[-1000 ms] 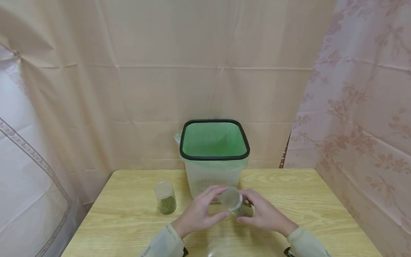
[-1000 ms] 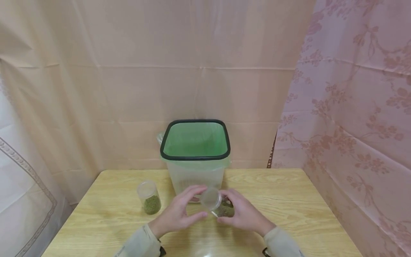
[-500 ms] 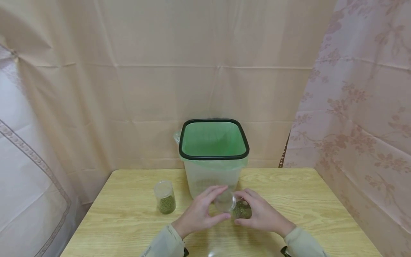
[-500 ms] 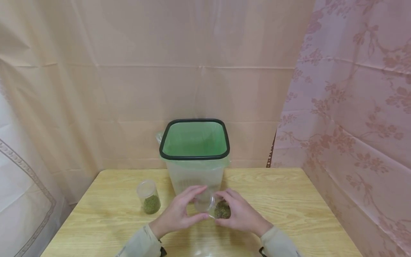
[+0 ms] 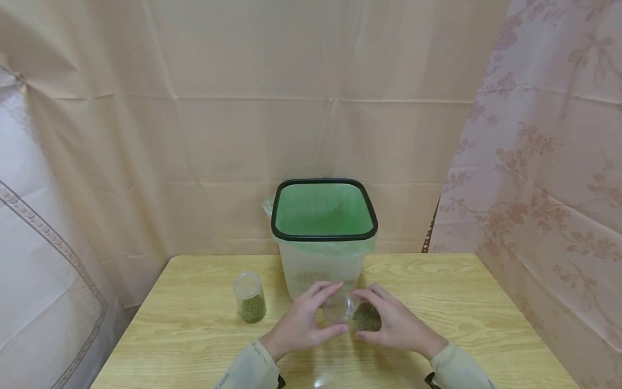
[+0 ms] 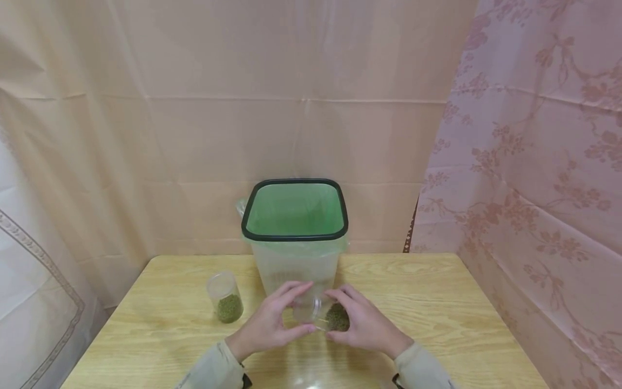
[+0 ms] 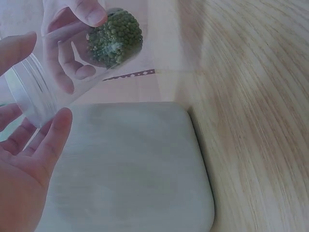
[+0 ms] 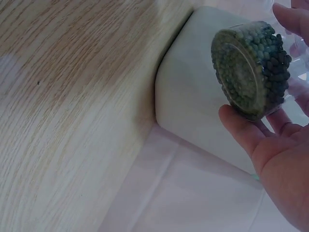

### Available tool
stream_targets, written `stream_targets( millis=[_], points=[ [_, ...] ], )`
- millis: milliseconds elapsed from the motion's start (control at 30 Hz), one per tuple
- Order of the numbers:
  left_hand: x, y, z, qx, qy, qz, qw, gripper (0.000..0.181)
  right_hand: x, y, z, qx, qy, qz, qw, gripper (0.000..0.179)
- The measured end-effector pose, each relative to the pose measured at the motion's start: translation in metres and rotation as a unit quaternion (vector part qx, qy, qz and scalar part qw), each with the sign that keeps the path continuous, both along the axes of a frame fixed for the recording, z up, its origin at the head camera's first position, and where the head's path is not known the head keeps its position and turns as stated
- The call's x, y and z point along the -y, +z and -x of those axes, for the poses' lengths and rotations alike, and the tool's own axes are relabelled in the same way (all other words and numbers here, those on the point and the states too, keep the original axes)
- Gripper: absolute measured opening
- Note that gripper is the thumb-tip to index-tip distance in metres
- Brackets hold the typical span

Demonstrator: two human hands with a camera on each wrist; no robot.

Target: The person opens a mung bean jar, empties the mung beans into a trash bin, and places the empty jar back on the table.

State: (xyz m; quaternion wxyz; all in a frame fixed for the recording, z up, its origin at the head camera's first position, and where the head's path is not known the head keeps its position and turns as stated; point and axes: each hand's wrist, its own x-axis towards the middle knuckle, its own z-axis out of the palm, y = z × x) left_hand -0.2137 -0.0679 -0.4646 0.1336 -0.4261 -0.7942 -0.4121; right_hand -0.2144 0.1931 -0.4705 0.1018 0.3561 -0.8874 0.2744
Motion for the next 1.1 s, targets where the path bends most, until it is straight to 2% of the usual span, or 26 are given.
stream_targets(
  millis=[167,333,467,833,967,1100],
  points=[
    [0.0,-0.003,0.001,0.003,-0.001,0.0,1.0,0.076,-0.001,-0.001,-0.001,-0.003,-0.004,-0.006,1.0,0.081],
    [0.001,-0.004,0.002,0.013,-0.006,0.0,0.9999,0.074,-0.002,0.0,-0.002,0.016,-0.013,-0.025,0.9995,0.08],
    [0.002,-0.005,0.0,0.001,-0.006,0.007,1.0,0.073,-0.003,0.0,-0.004,0.025,-0.016,-0.04,0.9988,0.081],
    [0.011,-0.005,-0.008,0.027,-0.039,-0.018,0.9987,0.072,-0.002,0.002,-0.005,0.059,0.046,-0.029,0.9968,0.077],
    [0.015,-0.007,-0.01,0.033,-0.05,-0.029,0.9978,0.071,0.0,0.001,-0.005,0.046,0.067,-0.026,0.9963,0.077],
    [0.015,-0.006,-0.009,0.026,-0.056,-0.034,0.9975,0.071,-0.002,0.003,-0.006,0.04,0.069,-0.027,0.9965,0.078]
  ],
)
